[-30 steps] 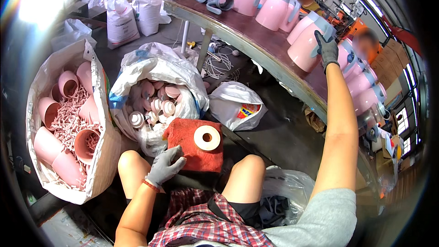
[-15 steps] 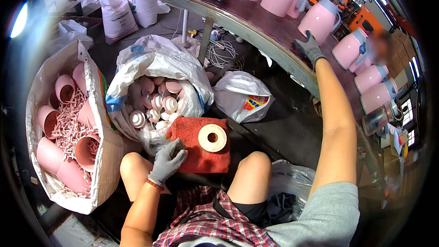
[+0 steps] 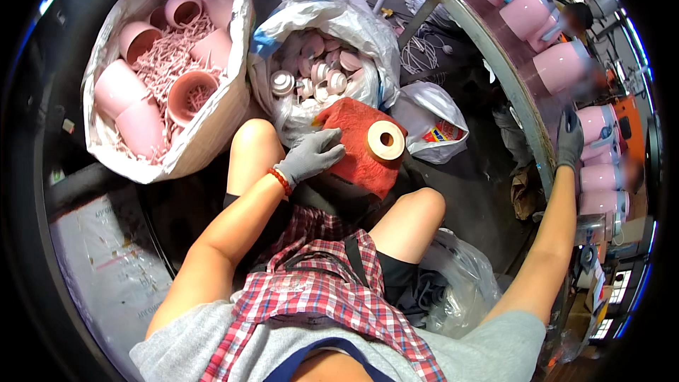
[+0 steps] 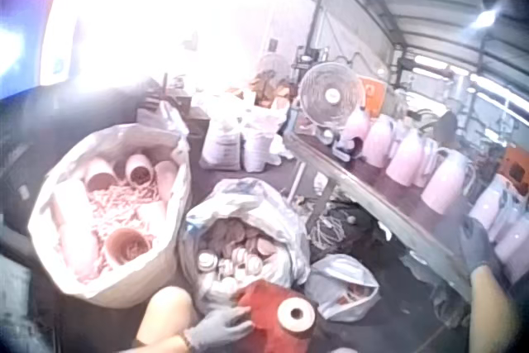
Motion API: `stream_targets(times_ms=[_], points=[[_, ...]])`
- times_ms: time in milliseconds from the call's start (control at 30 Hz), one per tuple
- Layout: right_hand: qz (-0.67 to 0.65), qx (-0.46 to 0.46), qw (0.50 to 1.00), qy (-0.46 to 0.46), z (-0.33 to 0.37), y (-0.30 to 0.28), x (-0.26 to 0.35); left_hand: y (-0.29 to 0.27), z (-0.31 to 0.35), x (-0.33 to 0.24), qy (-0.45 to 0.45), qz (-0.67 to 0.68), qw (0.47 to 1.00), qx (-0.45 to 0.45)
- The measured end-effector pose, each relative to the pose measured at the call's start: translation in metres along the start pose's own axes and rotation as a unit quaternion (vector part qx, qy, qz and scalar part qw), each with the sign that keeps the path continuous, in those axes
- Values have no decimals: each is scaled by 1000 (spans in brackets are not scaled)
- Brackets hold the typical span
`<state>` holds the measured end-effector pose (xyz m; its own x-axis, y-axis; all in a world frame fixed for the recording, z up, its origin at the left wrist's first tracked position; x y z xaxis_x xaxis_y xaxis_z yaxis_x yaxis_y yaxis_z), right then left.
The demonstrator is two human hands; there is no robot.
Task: The person assembles plastic pitchers by inserting a grey inner component and a top spout piece into a pink pitcher body, then places the assembled item on a table.
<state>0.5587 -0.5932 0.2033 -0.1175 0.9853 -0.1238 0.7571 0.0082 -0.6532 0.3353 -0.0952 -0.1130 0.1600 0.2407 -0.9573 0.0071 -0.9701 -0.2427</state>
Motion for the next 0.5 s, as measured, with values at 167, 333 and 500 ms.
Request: stream_targets(times_ms=[167, 333, 500], points=[[-100, -96, 987, 85, 40, -1, -32, -10, 24, -6, 34, -158, 986, -31], [192, 0, 973, 130, 44, 22, -72, 5, 10, -10, 77, -179, 981, -18], [397, 57, 915, -45, 14, 24, 15, -10, 14, -9, 83, -200, 975, -42]])
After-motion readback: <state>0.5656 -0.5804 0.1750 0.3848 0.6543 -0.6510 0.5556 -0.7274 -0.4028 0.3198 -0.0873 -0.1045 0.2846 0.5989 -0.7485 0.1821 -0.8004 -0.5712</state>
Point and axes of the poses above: each hand's wrist, its own z-axis away from the middle knuckle, its own y-axis out of the palm, x = y × z, the point moved 8 cm from there along -z, towards the middle knuckle, and after that the axes turned 3 degrees about -x, right-handed, at the moved point
